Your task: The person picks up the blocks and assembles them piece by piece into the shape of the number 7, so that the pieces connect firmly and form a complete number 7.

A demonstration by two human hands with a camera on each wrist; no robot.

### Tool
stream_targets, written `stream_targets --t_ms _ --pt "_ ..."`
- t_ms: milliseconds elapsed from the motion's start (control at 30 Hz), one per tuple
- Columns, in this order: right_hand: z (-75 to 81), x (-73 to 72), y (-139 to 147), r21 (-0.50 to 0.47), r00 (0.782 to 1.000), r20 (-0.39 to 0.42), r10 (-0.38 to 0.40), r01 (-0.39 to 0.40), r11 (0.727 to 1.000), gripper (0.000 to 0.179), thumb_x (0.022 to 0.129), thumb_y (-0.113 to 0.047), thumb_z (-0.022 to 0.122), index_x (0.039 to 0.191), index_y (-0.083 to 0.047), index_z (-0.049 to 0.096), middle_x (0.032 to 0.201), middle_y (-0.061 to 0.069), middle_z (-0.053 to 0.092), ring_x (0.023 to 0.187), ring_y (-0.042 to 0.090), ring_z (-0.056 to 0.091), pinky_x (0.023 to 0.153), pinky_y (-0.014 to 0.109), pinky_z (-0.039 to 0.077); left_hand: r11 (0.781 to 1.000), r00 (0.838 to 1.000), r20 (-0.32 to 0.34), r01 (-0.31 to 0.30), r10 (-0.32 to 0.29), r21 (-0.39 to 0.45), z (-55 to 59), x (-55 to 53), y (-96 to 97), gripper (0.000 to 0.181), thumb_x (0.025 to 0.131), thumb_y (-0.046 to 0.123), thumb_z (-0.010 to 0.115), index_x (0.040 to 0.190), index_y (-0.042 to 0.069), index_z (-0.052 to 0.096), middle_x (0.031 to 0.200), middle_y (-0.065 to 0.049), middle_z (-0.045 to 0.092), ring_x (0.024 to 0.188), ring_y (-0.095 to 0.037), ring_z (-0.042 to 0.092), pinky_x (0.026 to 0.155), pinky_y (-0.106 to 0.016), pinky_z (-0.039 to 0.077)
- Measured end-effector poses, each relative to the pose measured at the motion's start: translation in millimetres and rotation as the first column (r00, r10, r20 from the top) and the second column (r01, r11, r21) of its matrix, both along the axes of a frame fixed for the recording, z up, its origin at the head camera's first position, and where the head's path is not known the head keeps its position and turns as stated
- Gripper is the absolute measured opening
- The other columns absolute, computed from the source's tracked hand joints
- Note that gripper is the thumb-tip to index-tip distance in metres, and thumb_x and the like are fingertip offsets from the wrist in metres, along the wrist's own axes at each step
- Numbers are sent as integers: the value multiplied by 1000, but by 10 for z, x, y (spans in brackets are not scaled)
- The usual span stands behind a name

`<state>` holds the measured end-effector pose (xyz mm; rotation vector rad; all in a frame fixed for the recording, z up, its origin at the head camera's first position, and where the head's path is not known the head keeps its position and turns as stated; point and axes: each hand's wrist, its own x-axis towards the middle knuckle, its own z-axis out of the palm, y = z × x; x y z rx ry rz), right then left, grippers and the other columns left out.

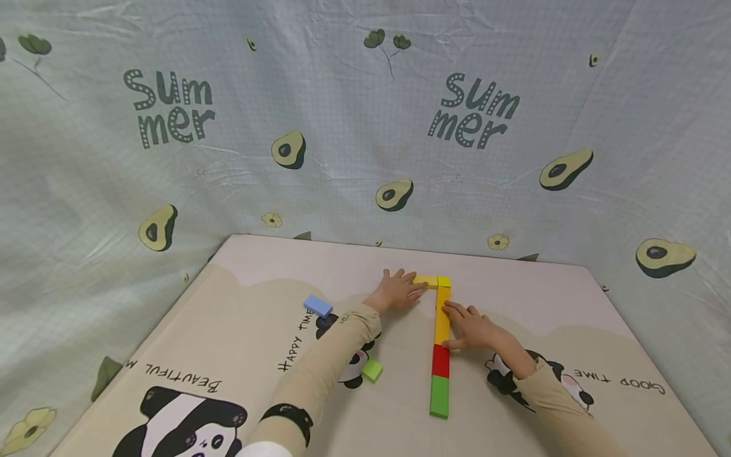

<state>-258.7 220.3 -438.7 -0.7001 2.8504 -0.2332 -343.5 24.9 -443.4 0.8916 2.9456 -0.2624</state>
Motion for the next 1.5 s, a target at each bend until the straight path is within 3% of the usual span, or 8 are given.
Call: stream_targets --t_ms 500,733,967,1067,1200,1500 --pt "11 3 -7 7 1000 -6 7 -7 1000 81 77 -48 62 133 2 33 140 20 29 109 40 40 79 62 39 998 998 -30 63 -62 24 75 17 -99 43 96 42 26 139 37 25 146 5 28 132 -20 29 103 -49 26" --pt "1 1 2 12 1000 -5 3 -3 1000 81 76 -48 62 133 2 33 140 20 29 109 41 40 80 62 39 991 991 -38 127 -125 52 75 37 -156 44 96 40 30 139 34 26 145 4 30 131 -20 31 103 -50 27" --pt "8 -8 1 14 1000 3 -3 3 1000 82 76 -49 62 134 1 33 141 20 29 111 41 39 81 63 38 978 982 -62 186 -180 98 152 97 -267 45 95 41 33 138 30 31 142 4 36 129 -18 34 102 -49 29" --pt "14 1 -8 6 1000 11 -2 2 1000 82 76 -48 63 134 1 33 141 20 28 110 41 39 81 63 38 967 968 -102 239 -230 90 163 143 -360 45 94 40 36 138 28 33 140 4 39 128 -17 36 101 -48 31" --pt "4 -3 -2 17 1000 7 -5 5 1000 82 76 -49 62 134 1 32 141 19 28 111 41 39 81 63 37 940 937 -153 329 -314 90 165 219 -496 44 93 38 40 135 24 39 137 4 43 123 -17 41 97 -45 36" --pt "-4 -1 6 14 1000 -12 9 -8 1000 81 77 -48 62 134 1 33 141 19 28 110 41 39 81 62 37 876 880 -194 462 -434 140 147 430 -759 40 92 33 45 129 18 48 128 2 52 116 -15 47 92 -39 39"
